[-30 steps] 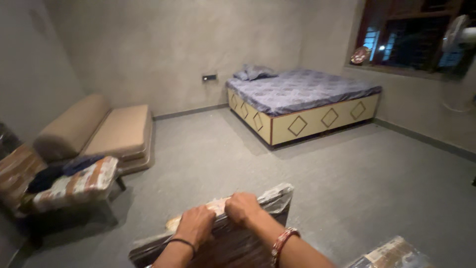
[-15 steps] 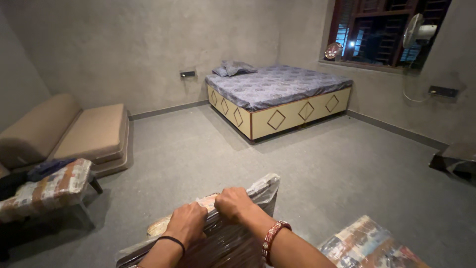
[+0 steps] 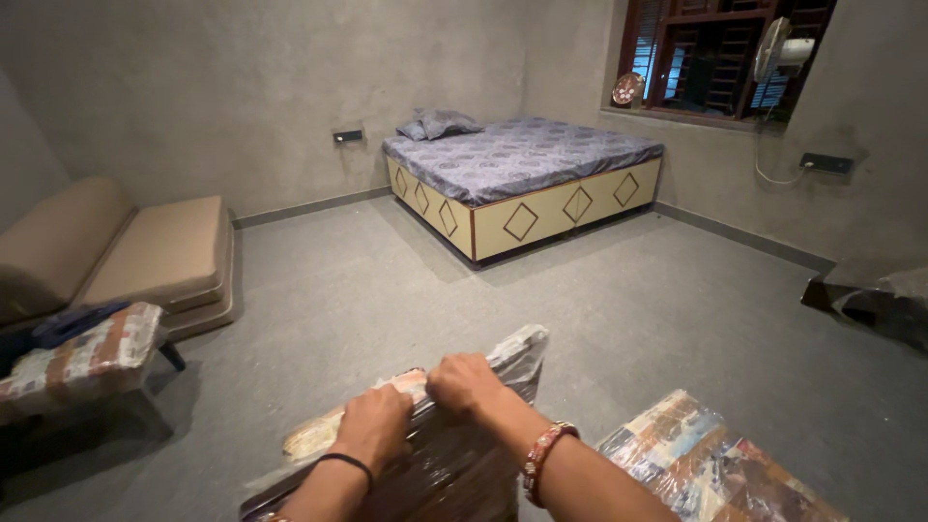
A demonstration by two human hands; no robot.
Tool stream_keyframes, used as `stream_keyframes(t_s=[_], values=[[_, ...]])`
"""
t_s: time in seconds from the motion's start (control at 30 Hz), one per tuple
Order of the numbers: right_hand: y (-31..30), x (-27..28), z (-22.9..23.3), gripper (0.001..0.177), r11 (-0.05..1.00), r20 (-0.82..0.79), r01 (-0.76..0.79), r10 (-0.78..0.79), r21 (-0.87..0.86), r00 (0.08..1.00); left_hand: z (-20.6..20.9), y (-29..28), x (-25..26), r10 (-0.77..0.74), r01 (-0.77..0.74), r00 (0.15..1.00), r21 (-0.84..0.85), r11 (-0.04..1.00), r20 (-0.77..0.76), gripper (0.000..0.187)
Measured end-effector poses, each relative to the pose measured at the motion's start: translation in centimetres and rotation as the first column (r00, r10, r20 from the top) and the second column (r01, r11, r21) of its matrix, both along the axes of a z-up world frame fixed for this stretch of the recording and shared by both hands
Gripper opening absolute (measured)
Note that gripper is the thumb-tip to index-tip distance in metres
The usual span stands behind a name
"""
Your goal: The person wipes a beige sofa with a dark cloth, then wipes the plastic-wrapped surfaces of two chairs. The person then removes the plastic wrap from the chairs.
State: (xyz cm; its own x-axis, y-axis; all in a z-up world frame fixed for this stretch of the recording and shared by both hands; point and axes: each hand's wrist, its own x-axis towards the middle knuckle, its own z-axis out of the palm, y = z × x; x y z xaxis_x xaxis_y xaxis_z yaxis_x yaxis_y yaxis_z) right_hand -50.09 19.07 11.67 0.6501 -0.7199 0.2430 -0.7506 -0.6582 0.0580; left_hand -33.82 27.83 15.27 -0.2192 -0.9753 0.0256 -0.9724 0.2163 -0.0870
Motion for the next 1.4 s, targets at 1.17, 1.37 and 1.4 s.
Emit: stream_keyframes(t_s=[1.17,1.37,1.4], values=[[19.2,-20.2,3.1,0.025,0.97,-0.151,0.226,-0.211,0.091,0.966,-0.6,13.9,-20.6,-0.229,0.259,0.946,0.112,0.959,-0.229,0.028],[23.3,-24.6,2.9,0.032,0.964,-0.167,0.255,-0.24,0.075,0.956,0.3,18.3,-24.8,-0.269,0.301,0.943,0.157,0.941,-0.195,0.032],[23.9,-25.3,2.8,0.034,0.96,-0.181,0.269,-0.252,0.077,0.951,0.4,18.9,-25.4,-0.269,0.301,0.947,0.184,0.936,-0.178,0.035]])
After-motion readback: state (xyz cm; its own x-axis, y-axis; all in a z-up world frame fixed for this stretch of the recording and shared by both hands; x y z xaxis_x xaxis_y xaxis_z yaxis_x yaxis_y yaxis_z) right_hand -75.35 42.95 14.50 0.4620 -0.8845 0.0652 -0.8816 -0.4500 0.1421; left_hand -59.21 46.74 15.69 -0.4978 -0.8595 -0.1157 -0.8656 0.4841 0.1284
